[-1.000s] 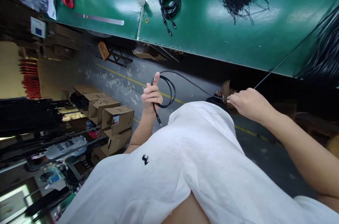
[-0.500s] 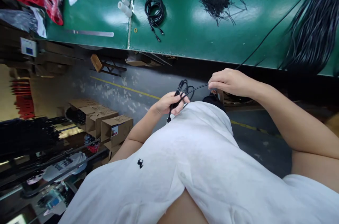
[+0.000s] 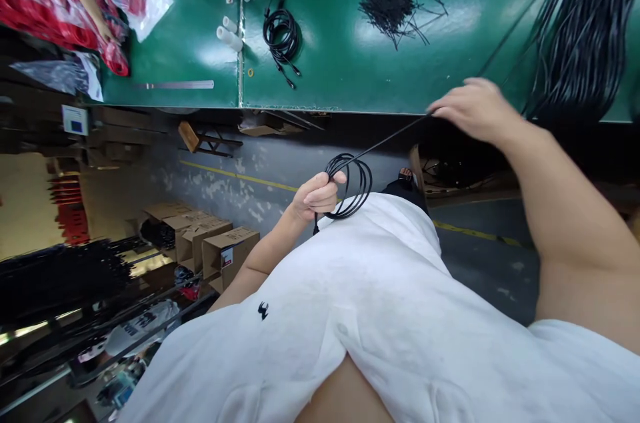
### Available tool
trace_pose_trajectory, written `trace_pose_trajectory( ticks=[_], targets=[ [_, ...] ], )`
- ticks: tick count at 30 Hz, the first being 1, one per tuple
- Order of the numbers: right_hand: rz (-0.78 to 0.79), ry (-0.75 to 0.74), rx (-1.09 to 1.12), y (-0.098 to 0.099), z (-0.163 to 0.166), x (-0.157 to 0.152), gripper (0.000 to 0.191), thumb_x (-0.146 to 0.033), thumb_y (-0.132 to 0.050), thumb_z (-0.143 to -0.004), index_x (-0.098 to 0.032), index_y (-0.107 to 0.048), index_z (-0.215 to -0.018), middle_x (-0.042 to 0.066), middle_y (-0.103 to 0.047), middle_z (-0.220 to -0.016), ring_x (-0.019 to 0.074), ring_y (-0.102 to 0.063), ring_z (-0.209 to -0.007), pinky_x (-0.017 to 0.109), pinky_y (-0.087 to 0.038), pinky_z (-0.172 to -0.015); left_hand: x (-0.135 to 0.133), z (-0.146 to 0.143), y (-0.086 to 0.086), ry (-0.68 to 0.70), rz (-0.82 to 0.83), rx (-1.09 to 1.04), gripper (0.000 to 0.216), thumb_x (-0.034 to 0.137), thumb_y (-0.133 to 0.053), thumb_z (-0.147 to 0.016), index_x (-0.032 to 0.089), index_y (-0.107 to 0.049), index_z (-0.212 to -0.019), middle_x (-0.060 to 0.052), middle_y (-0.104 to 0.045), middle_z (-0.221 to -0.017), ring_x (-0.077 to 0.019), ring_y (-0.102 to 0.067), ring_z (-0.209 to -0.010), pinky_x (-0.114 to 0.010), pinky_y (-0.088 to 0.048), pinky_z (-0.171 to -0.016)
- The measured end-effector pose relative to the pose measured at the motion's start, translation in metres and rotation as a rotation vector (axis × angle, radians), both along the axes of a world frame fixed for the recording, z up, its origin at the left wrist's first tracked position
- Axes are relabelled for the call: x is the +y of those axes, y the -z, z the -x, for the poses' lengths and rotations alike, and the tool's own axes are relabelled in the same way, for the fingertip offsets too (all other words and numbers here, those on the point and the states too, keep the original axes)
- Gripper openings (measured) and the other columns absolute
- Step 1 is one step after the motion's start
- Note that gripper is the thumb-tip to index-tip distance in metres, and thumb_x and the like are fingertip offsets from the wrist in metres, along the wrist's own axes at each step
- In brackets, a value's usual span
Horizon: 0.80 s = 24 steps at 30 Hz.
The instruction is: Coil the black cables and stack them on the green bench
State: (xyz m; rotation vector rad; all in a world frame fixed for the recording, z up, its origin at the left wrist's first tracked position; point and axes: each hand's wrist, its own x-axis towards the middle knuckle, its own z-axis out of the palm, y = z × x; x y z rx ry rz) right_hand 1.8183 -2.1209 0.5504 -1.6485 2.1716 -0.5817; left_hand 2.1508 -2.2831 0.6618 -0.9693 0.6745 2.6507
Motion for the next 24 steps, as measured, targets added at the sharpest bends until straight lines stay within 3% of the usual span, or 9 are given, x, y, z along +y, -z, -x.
trace_pose_trajectory(
  ticks=[2,3,5,7,10,13,16,20,24],
  targets=[
    [-0.134,0.166,0.153,0.004,0.020,0.026,0.044,-0.033,-0.036,-0.104,-0.010,-0.073,-0.111,0.019,-0.070,-0.118,0.0206,-0.057,-0.111,0.043,-0.029,-0.105,0.004,0.000,0.000,-0.004,-0.032,-0.040,0.041,0.028,-0.040,-0.105,0.011,-0.074,-0.094,0.010,-0.030,-0.036,-0.0028,-0.014,-0.024,-0.013,-0.015,-0.029],
    [-0.187,0.175,0.204,-0.001,0.017,0.037,0.043,-0.030,-0.037,-0.103,-0.009,-0.074,-0.106,0.021,-0.071,-0.114,0.0216,-0.058,-0.107,0.042,-0.032,-0.100,0.003,-0.002,-0.002,-0.015,-0.034,-0.052,0.040,0.030,-0.041,-0.105,0.011,-0.074,-0.094,0.009,-0.032,-0.036,-0.0032,-0.016,-0.023,-0.014,-0.016,-0.029],
    [-0.247,0.037,0.239,-0.020,-0.012,0.054,0.038,-0.028,-0.042,-0.099,-0.011,-0.075,-0.092,0.020,-0.072,-0.102,0.0241,-0.061,-0.095,0.041,-0.038,-0.088,-0.004,-0.009,-0.007,-0.096,0.014,-0.063,0.043,0.034,-0.040,-0.105,0.012,-0.075,-0.094,0.008,-0.034,-0.036,-0.0043,-0.020,-0.022,-0.015,-0.018,-0.027],
    [-0.250,-0.221,0.138,-0.038,-0.055,0.066,0.034,-0.029,-0.045,-0.097,-0.017,-0.074,-0.085,0.015,-0.072,-0.086,0.0264,-0.062,-0.084,0.040,-0.041,-0.080,-0.020,-0.023,-0.016,-0.259,0.113,-0.063,0.048,0.039,-0.037,-0.105,0.014,-0.075,-0.090,0.008,-0.033,-0.036,-0.0041,-0.020,-0.022,-0.015,-0.018,-0.026],
    [-0.246,-0.173,-0.106,-0.041,-0.096,0.079,0.040,-0.037,-0.037,-0.100,-0.020,-0.070,-0.084,0.011,-0.071,-0.081,0.0260,-0.065,-0.080,0.037,-0.047,-0.075,-0.046,-0.052,-0.027,-0.499,0.245,-0.061,0.054,0.040,-0.030,-0.107,0.015,-0.074,-0.086,0.010,-0.024,-0.036,-0.0026,-0.010,-0.021,-0.012,-0.012,-0.024],
    [-0.235,-0.017,-0.262,-0.020,-0.083,0.084,0.041,-0.038,-0.033,-0.101,-0.022,-0.069,-0.093,0.012,-0.074,-0.101,0.0262,-0.069,-0.094,0.036,-0.049,-0.084,-0.055,-0.077,-0.029,-0.635,0.323,-0.087,0.057,0.038,-0.025,-0.108,0.015,-0.073,-0.090,0.013,-0.013,-0.034,-0.0028,0.001,-0.022,-0.012,-0.005,-0.024],
    [-0.226,-0.006,-0.178,-0.010,-0.054,0.083,0.042,-0.041,-0.034,-0.100,-0.020,-0.070,-0.097,0.015,-0.075,-0.103,0.0292,-0.068,-0.096,0.041,-0.046,-0.089,-0.049,-0.086,-0.026,-0.652,0.325,-0.123,0.059,0.036,-0.019,-0.109,0.013,-0.073,-0.102,0.012,-0.019,-0.035,-0.0030,-0.005,-0.022,-0.012,-0.006,-0.025],
    [-0.110,-0.037,-0.120,-0.026,-0.041,0.068,0.045,-0.047,-0.039,-0.096,-0.018,-0.073,-0.100,0.013,-0.075,-0.096,0.0262,-0.067,-0.089,0.039,-0.046,-0.087,-0.044,-0.083,-0.018,-0.556,0.260,-0.189,0.068,0.036,-0.009,-0.108,0.010,-0.072,-0.097,0.007,-0.033,-0.037,-0.0039,-0.020,-0.023,-0.013,-0.012,-0.026],
    [-0.200,0.023,-0.156,-0.034,-0.037,0.050,0.042,-0.046,-0.041,-0.094,-0.018,-0.074,-0.099,0.013,-0.075,-0.108,0.0267,-0.066,-0.105,0.036,-0.046,-0.091,-0.046,-0.087,-0.015,-0.569,0.230,-0.184,0.065,0.037,-0.014,-0.108,0.012,-0.071,-0.090,0.010,-0.025,-0.033,-0.0036,-0.009,-0.021,-0.014,-0.007,-0.026]
  ],
)
